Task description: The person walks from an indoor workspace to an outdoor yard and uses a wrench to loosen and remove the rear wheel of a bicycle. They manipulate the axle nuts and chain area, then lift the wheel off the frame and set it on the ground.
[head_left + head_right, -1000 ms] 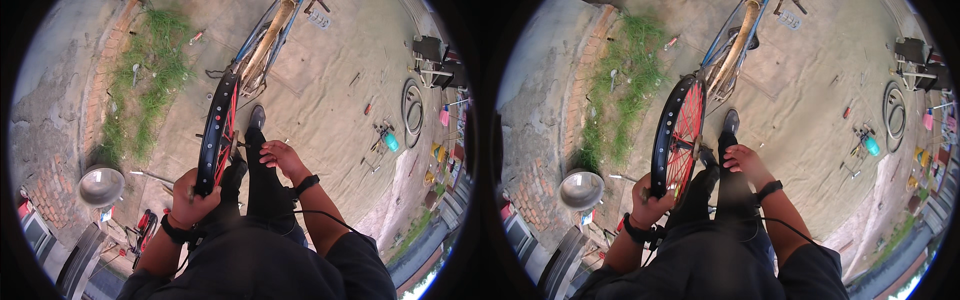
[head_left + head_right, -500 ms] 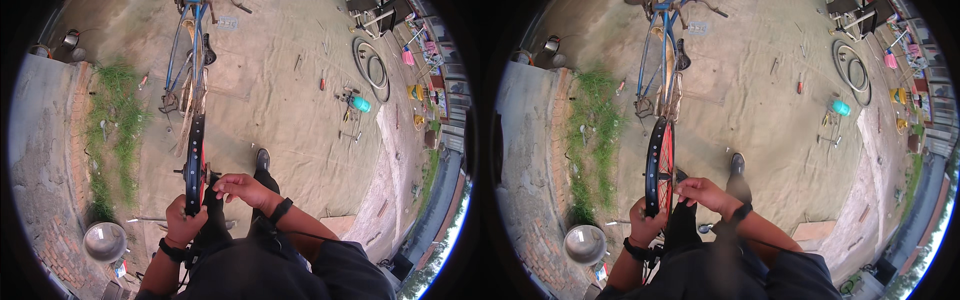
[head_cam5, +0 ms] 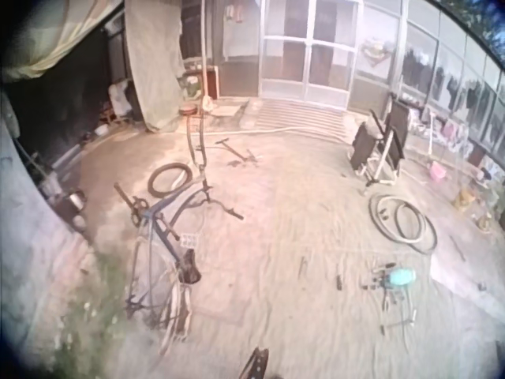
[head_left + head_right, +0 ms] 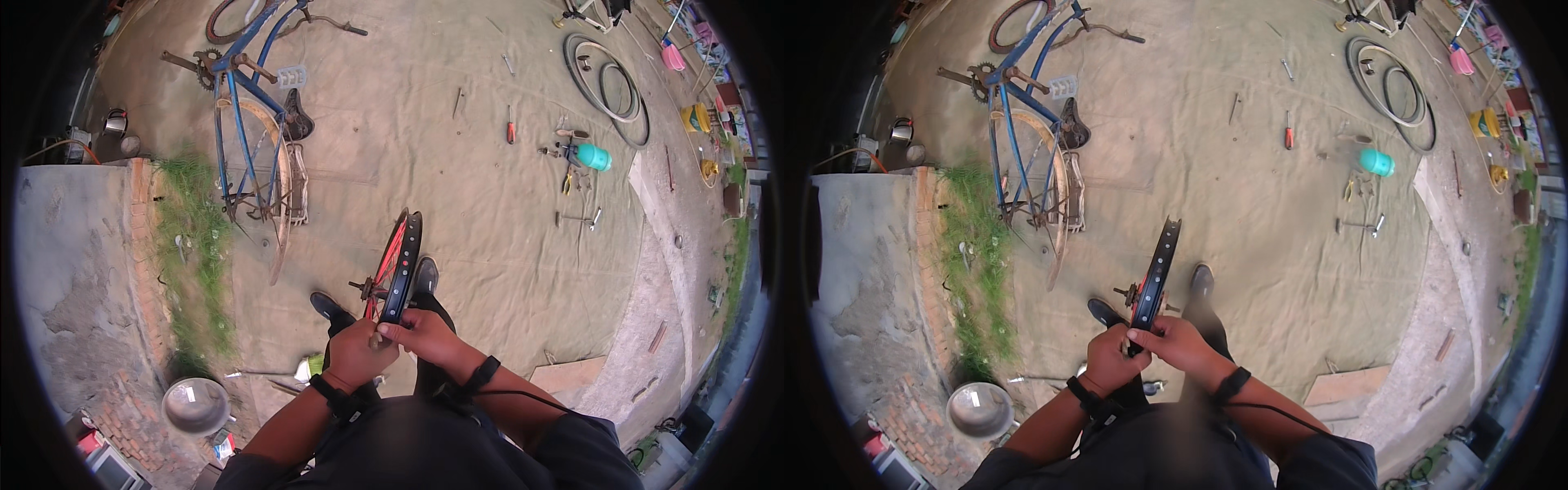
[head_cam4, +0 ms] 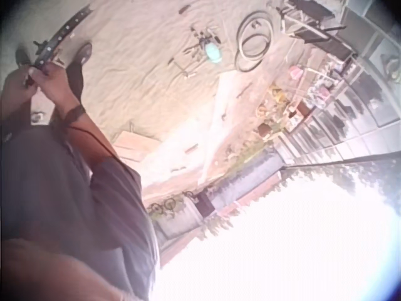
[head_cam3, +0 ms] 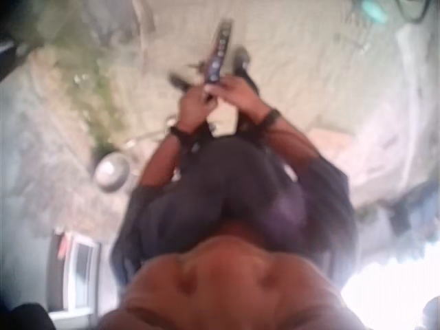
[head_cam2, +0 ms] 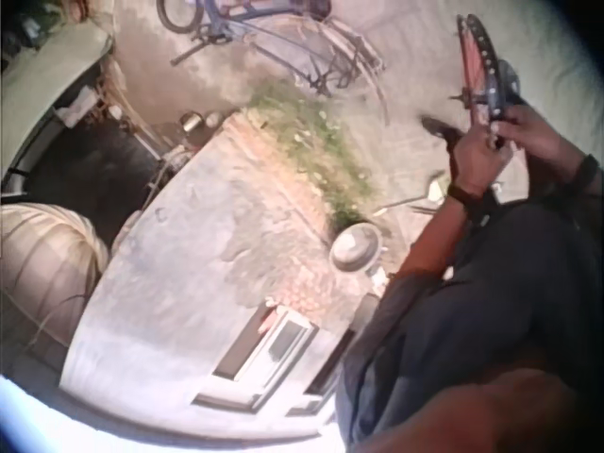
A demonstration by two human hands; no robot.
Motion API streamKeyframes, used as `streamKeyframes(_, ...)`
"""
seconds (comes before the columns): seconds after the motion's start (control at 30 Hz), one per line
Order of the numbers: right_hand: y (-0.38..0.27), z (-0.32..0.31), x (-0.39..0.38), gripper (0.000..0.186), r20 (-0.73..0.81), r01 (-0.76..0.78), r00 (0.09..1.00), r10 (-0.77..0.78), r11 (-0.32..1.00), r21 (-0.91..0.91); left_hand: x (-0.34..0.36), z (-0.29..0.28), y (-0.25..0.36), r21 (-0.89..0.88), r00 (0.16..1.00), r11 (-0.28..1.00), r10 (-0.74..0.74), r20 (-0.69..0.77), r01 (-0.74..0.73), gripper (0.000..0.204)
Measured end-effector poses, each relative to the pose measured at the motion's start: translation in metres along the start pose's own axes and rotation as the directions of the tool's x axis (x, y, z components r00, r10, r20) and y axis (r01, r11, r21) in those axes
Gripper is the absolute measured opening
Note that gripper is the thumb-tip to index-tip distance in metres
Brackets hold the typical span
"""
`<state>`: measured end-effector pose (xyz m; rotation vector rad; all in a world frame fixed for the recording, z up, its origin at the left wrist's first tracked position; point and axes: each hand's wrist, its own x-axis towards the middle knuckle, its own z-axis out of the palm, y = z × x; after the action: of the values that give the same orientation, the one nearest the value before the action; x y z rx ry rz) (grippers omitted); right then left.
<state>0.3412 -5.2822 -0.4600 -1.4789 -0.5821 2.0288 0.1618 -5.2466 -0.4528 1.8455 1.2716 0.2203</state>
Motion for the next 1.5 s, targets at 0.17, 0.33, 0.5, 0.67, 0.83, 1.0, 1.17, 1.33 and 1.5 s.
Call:
streamKeyframes(0.17, 0.013, -0.061, -0.034, 0.039, -0.29, 0.046, 0.956, -0.049, 0.999, -0.018, 0.036, 0.047, 0.06, 0.029, 0.986, 0.997, 0.064, 0.155, -0.069, 0.029)
streamKeyframes(0.33, 0.001, -0.098, -0.074, 0.029, -0.433, 0.071, 0.9, 0.056, 0.96, 0.271, 0.061, 0.08, 0.094, -0.018, 0.946, 0.968, 0.247, 0.209, -0.249, 0.029)
streamKeyframes(0.5, 0.006, -0.108, -0.087, 0.021, -0.52, 0.19, 0.852, 0.067, 0.885, 0.424, 0.078, 0.094, 0.105, -0.064, 0.915, 0.942, 0.336, 0.224, -0.33, 0.031)
streamKeyframes(0.67, 0.01, -0.112, -0.089, 0.019, -0.598, 0.254, 0.796, 0.087, 0.85, 0.461, 0.094, 0.083, 0.107, -0.131, 0.866, 0.945, 0.327, 0.379, -0.299, 0.041)
streamKeyframes(0.83, 0.011, -0.124, -0.091, 0.023, -0.676, 0.301, 0.728, 0.11, 0.835, 0.461, 0.106, 0.05, 0.079, -0.072, 0.81, 0.997, 0.037, 0.585, 0.006, 0.038)
streamKeyframes(1.0, 0.027, -0.143, -0.096, 0.027, -0.714, 0.304, 0.679, 0.174, 0.818, 0.488, 0.108, 0.008, 0.032, -0.18, 0.626, 0.777, -0.321, 0.711, 0.603, 0.014)
streamKeyframes(1.17, 0.059, -0.157, -0.101, 0.028, -0.754, 0.299, 0.596, 0.278, 0.794, 0.529, 0.095, -0.03, -0.014, -0.228, 0.569, 0.656, -0.369, 0.735, 0.72, 0.008)
streamKeyframes(1.33, 0.089, -0.16, -0.114, 0.028, -0.77, 0.393, 0.491, 0.408, 0.685, 0.613, 0.093, -0.051, -0.031, -0.188, 0.597, 0.7, -0.401, 0.695, 0.689, 0.01)
streamKeyframes(1.5, 0.128, -0.162, -0.146, 0.027, -0.775, 0.389, 0.392, 0.496, 0.674, 0.628, 0.101, -0.067, -0.038, -0.203, 0.667, 0.732, -0.423, 0.614, 0.65, 0.013)
